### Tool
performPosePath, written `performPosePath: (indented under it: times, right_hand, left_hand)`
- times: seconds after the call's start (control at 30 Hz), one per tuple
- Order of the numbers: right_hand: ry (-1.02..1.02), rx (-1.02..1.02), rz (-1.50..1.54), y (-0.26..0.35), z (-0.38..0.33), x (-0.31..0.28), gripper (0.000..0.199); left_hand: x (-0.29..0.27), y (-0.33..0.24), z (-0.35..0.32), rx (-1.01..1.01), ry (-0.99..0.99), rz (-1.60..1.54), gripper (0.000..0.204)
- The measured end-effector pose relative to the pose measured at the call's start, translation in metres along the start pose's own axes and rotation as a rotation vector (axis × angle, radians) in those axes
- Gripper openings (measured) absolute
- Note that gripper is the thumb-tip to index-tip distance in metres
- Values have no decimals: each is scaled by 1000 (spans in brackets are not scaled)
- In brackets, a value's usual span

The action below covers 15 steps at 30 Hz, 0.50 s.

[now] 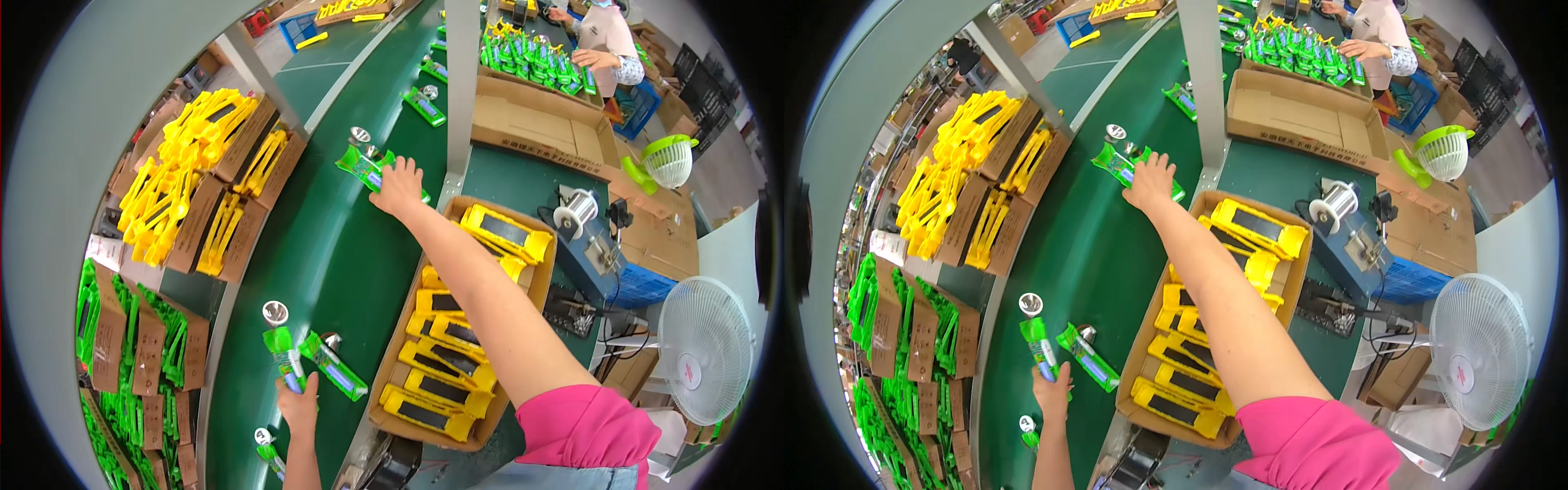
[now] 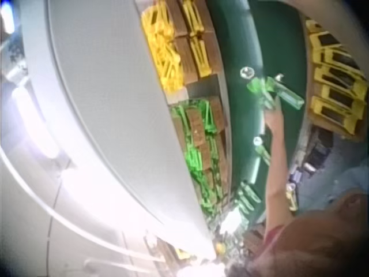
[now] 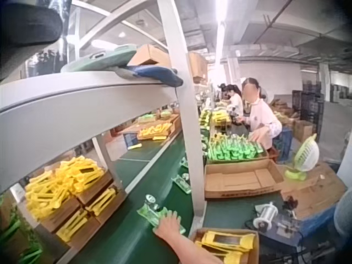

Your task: The person solders internal wires and circuit boards into handheld solar flashlight housings. This is done using a soldering iron to connect the components.

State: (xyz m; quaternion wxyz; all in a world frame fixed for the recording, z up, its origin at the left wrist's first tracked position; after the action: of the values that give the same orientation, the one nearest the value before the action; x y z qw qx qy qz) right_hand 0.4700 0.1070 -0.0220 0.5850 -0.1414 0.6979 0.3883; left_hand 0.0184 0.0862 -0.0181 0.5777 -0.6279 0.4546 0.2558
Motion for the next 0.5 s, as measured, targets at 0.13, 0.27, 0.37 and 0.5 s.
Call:
performPosePath:
  times: [0.13, 0.27, 0.37, 0.5]
  right_hand:
    - [-110, 163, -50, -40, 23, 2, 56]
    - [-63, 125, -44, -42, 27, 15, 42]
    - [-66, 73, -5, -34, 22, 12, 39]
    - [14, 8, 46, -33, 11, -2, 37]
  left_hand:
    - [44, -48, 19, 135, 6, 315, 62]
    - [62, -56, 15, 76, 93, 370, 66]
    - [63, -23, 21, 20, -31, 214, 62]
    - [49, -19, 17, -133, 3, -49, 59]
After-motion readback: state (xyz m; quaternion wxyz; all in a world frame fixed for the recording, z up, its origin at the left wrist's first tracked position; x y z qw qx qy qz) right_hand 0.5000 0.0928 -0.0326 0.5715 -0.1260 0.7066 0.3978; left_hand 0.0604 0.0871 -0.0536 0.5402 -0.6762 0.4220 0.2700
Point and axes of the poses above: each hand's wrist, its own z-axis towards the middle knuckle, its own x-axis out of the palm, y = z × x, the point moved 9 cm from there along z, towards the middle knuckle, and after that the axes turned 4 degrees about z, right-handed, at the moved point
